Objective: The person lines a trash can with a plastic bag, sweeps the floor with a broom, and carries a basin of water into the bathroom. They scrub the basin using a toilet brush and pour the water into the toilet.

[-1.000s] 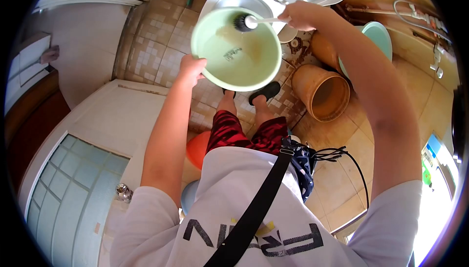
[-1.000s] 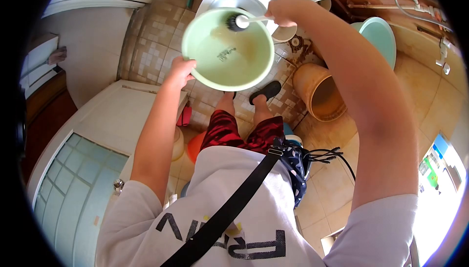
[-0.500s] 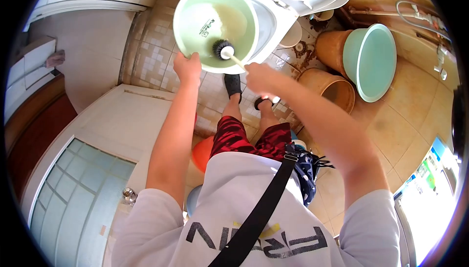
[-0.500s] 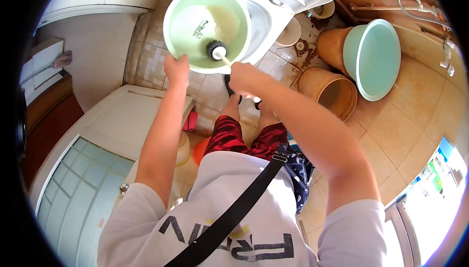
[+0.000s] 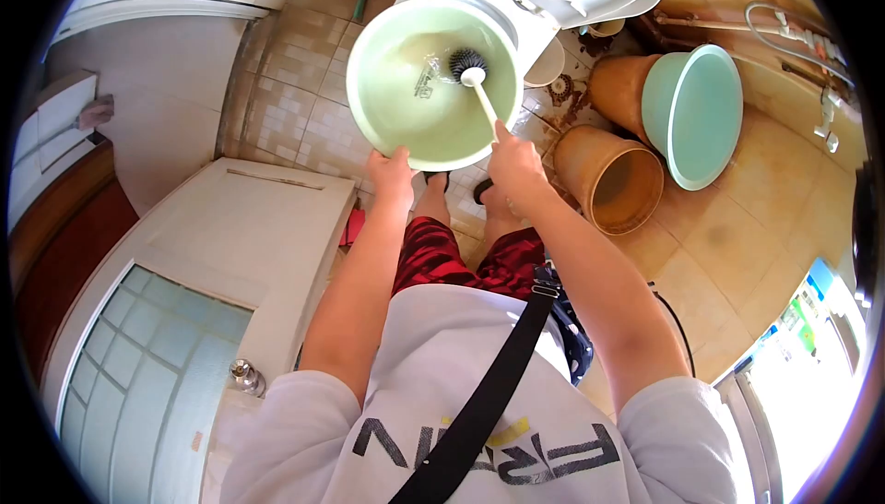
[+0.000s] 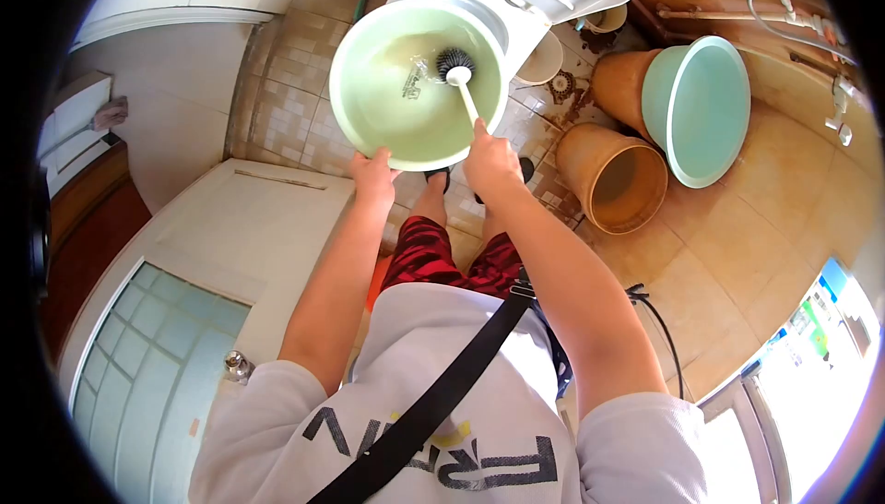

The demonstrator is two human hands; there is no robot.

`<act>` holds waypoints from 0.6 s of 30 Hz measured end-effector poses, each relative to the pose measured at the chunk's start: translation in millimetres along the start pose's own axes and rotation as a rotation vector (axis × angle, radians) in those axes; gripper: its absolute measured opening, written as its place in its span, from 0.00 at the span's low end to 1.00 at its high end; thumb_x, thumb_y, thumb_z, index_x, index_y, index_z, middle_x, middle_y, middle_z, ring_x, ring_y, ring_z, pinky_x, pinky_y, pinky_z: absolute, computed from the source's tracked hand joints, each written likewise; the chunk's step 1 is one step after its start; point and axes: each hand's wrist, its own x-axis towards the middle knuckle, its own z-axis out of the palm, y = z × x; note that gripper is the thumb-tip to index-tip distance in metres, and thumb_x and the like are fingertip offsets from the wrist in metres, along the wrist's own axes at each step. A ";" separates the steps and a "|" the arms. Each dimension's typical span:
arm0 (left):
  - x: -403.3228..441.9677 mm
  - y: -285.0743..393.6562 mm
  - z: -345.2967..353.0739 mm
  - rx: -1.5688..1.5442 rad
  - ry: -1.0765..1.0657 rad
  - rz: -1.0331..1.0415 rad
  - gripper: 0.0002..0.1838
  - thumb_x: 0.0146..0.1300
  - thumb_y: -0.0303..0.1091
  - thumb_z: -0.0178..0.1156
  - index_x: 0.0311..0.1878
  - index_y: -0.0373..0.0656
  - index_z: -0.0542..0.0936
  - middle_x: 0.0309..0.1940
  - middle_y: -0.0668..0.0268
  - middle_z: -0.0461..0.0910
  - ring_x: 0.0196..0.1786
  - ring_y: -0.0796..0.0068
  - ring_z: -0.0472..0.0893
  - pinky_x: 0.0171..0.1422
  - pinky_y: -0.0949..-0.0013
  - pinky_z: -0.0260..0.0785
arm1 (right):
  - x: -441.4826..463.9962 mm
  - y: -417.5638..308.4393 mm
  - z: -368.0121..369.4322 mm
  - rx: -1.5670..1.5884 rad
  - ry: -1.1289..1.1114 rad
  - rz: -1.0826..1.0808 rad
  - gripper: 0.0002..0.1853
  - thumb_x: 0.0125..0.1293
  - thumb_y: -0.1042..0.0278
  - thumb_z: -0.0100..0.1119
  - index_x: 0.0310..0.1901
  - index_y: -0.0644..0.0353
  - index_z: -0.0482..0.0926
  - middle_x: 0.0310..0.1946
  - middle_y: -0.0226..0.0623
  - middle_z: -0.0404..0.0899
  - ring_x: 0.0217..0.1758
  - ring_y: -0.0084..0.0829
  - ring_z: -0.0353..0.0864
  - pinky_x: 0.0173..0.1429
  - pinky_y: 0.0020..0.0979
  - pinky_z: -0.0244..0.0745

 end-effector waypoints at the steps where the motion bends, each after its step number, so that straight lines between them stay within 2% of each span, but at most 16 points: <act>1: 2.1 -11.0 1.3 -0.036 -0.011 -0.008 0.15 0.61 0.22 0.58 0.52 0.34 0.75 0.45 0.57 0.81 0.43 0.63 0.84 0.40 0.57 0.82 | -1.3 10.1 -1.8 -0.023 0.017 0.002 0.31 0.71 0.66 0.49 0.75 0.55 0.59 0.48 0.60 0.82 0.54 0.58 0.82 0.58 0.50 0.78; 3: 8.0 -30.0 5.2 -0.036 -0.043 -0.078 0.14 0.61 0.22 0.58 0.51 0.35 0.75 0.45 0.58 0.81 0.42 0.64 0.84 0.40 0.58 0.81 | -7.4 26.8 -4.8 -0.067 0.060 -0.001 0.31 0.71 0.65 0.50 0.75 0.53 0.59 0.47 0.60 0.82 0.54 0.58 0.82 0.58 0.50 0.78; 4: 12.3 -40.3 7.2 -0.035 -0.060 -0.113 0.14 0.62 0.22 0.58 0.51 0.35 0.74 0.45 0.58 0.81 0.41 0.64 0.83 0.40 0.59 0.81 | -9.3 35.4 -1.5 -0.071 0.080 0.020 0.27 0.71 0.65 0.50 0.72 0.53 0.63 0.46 0.60 0.82 0.51 0.59 0.83 0.57 0.52 0.78; 7: 21.3 -71.3 13.1 -0.050 -0.125 -0.125 0.14 0.62 0.23 0.58 0.51 0.36 0.74 0.46 0.58 0.80 0.42 0.64 0.83 0.41 0.58 0.80 | -20.5 63.4 5.1 -0.016 0.071 0.005 0.23 0.70 0.65 0.50 0.66 0.54 0.68 0.44 0.61 0.82 0.50 0.62 0.82 0.56 0.54 0.77; 8: 22.1 -78.0 17.8 -0.067 -0.110 -0.144 0.14 0.62 0.24 0.58 0.51 0.37 0.74 0.46 0.59 0.80 0.42 0.65 0.83 0.41 0.58 0.80 | -23.4 74.6 10.1 0.017 0.096 -0.023 0.19 0.69 0.66 0.50 0.60 0.58 0.70 0.42 0.62 0.82 0.48 0.64 0.81 0.55 0.56 0.77; 10: 23.9 -87.4 27.1 -0.101 -0.078 -0.175 0.14 0.62 0.25 0.58 0.51 0.38 0.75 0.45 0.61 0.80 0.42 0.66 0.82 0.42 0.58 0.78 | -31.4 80.0 14.5 0.034 0.090 -0.004 0.21 0.68 0.66 0.50 0.62 0.59 0.69 0.41 0.62 0.82 0.47 0.65 0.81 0.55 0.57 0.77; 13: 24.7 -102.4 26.3 0.033 -0.128 -0.198 0.14 0.62 0.26 0.58 0.52 0.40 0.75 0.45 0.64 0.81 0.41 0.69 0.81 0.39 0.61 0.75 | -25.9 102.4 38.5 0.094 0.153 -0.001 0.24 0.67 0.67 0.50 0.65 0.60 0.69 0.40 0.64 0.82 0.45 0.67 0.81 0.54 0.56 0.77; 14: 23.9 -105.1 26.1 0.070 -0.144 -0.223 0.18 0.62 0.21 0.54 0.56 0.33 0.73 0.50 0.56 0.79 0.49 0.60 0.83 0.48 0.56 0.81 | -23.7 109.6 46.6 0.105 0.185 -0.017 0.24 0.67 0.67 0.50 0.65 0.59 0.69 0.40 0.64 0.82 0.45 0.67 0.81 0.54 0.56 0.77; 18: 25.6 -129.9 21.5 0.049 -0.220 -0.168 0.21 0.62 0.20 0.54 0.60 0.37 0.72 0.52 0.56 0.79 0.50 0.61 0.83 0.50 0.55 0.81 | -8.5 121.0 58.7 0.148 0.236 -0.017 0.27 0.69 0.66 0.50 0.70 0.58 0.67 0.39 0.64 0.82 0.45 0.65 0.82 0.54 0.56 0.77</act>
